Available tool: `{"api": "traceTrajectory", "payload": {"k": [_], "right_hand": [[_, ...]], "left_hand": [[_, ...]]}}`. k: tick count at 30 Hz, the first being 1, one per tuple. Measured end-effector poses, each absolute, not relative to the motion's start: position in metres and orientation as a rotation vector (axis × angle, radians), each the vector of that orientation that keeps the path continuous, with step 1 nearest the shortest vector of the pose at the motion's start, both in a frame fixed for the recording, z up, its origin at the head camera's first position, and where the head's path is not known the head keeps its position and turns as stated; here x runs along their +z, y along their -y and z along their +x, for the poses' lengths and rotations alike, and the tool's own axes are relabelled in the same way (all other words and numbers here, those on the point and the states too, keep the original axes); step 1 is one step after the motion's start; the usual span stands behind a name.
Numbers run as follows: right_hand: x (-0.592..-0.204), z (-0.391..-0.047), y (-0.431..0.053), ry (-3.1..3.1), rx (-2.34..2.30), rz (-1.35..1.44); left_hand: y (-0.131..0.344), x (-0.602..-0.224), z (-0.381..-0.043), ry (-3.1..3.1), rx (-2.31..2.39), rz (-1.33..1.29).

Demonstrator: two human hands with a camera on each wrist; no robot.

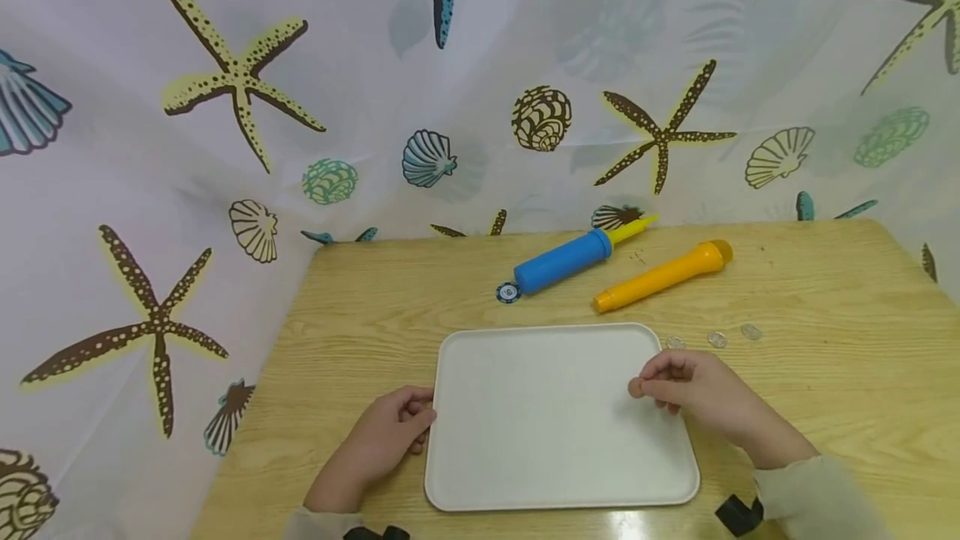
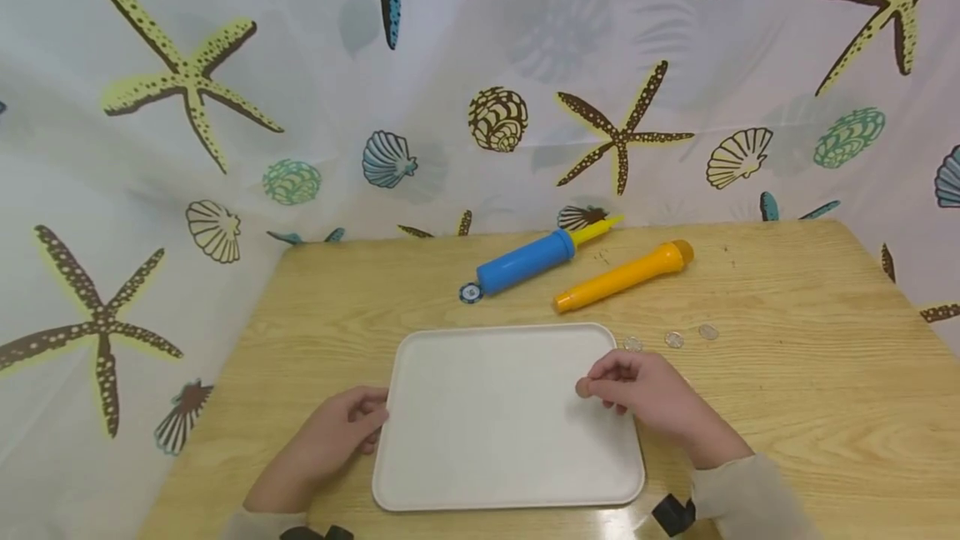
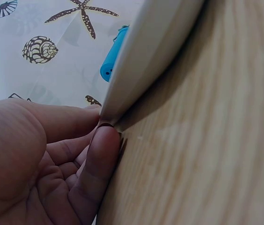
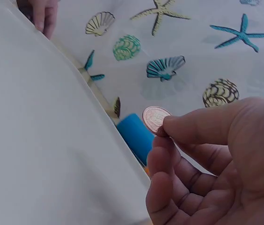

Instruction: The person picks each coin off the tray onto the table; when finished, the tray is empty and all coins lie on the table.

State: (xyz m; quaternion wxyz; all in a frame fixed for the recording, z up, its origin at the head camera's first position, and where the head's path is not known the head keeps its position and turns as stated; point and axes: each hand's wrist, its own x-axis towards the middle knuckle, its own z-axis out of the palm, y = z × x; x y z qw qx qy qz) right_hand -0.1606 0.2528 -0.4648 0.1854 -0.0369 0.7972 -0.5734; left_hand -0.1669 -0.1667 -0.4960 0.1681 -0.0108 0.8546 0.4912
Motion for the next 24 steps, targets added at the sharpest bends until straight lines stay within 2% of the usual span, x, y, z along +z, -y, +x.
{"api": "traceTrajectory", "payload": {"k": [15, 24], "right_hand": [[-0.471, -0.151, -0.344, -2.587, -1.261, 0.246], [-0.479, -0.152, -0.362, -2.703, -1.07, 0.327]], "left_hand": [[0.167, -0.495, -0.168, -2.446, 1.399, -0.026], [0.167, -0.494, -0.166, -2.421, 1.403, -0.03]]}}
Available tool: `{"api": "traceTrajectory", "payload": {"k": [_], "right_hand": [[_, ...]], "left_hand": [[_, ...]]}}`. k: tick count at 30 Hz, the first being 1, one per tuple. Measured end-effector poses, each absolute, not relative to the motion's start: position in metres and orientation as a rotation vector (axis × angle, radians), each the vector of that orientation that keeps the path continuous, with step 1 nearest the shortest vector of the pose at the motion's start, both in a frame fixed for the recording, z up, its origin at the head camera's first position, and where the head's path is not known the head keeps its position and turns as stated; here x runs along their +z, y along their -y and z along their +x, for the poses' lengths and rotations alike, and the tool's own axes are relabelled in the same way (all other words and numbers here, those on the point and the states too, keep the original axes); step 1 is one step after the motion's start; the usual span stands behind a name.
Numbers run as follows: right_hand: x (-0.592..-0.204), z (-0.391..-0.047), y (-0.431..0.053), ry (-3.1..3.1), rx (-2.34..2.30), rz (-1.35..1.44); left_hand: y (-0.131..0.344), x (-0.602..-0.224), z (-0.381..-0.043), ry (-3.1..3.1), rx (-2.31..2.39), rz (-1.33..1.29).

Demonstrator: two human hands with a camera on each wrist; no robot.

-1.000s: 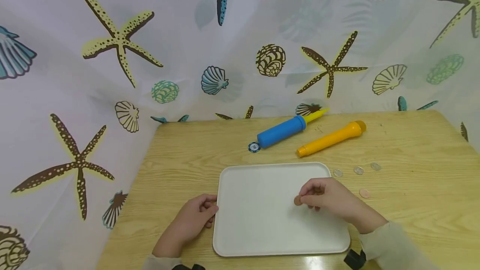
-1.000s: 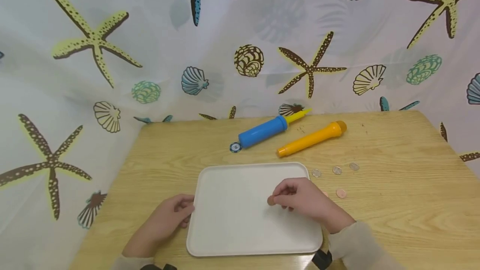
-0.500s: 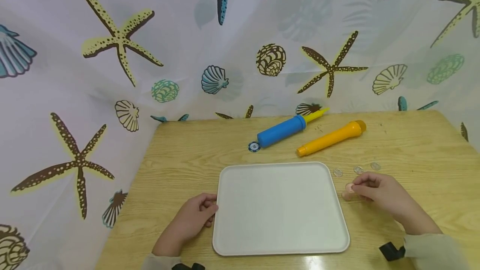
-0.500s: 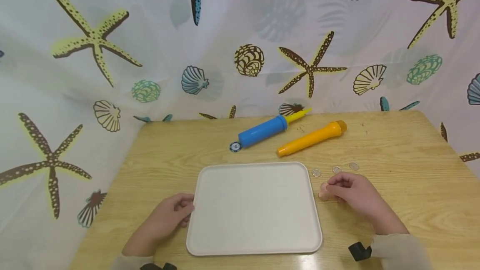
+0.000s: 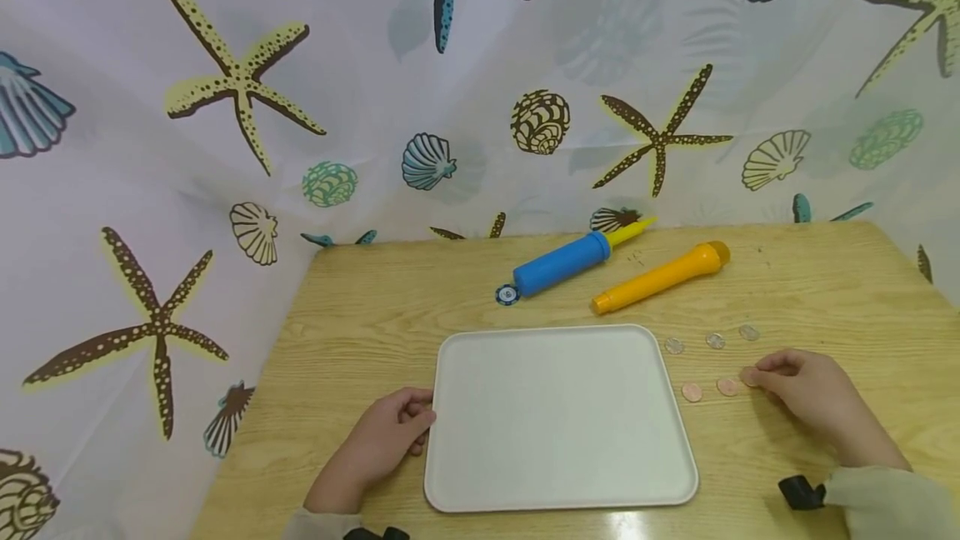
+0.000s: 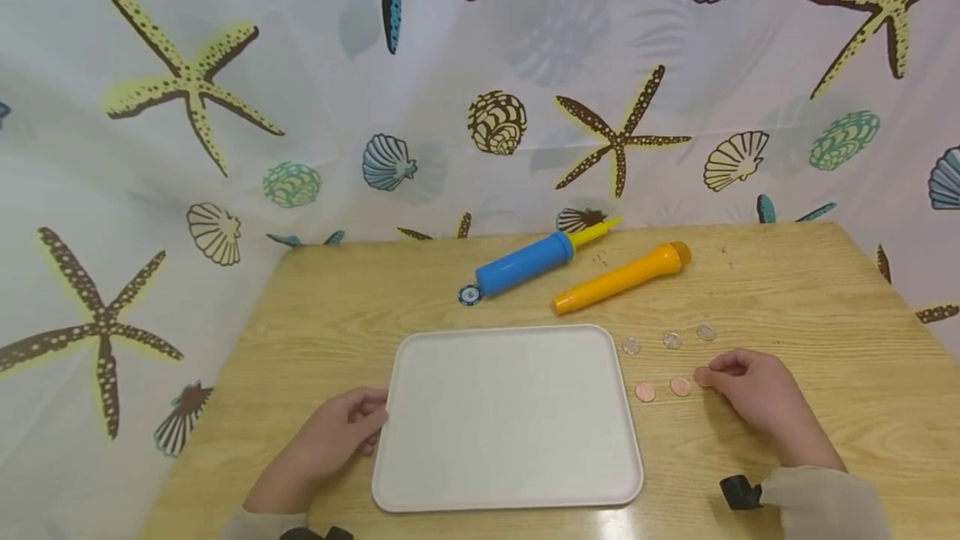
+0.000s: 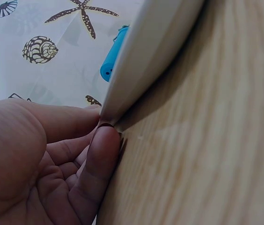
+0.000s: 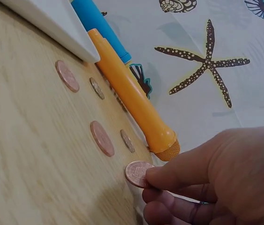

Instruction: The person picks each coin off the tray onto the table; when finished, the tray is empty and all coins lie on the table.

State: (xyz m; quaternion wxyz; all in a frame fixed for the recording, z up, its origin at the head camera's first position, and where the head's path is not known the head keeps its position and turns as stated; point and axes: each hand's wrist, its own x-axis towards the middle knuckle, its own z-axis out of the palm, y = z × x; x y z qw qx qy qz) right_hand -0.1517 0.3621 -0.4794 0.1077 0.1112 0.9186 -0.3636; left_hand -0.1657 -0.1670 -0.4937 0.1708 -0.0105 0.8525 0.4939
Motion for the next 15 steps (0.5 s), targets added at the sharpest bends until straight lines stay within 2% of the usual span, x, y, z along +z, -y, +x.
{"api": "traceTrajectory", "payload": {"k": [15], "right_hand": [[-0.49, -0.151, -0.37, -2.689, -0.992, 0.418]], "left_hand": [[0.163, -0.493, -0.164, -2.406, 1.388, 0.012]]}}
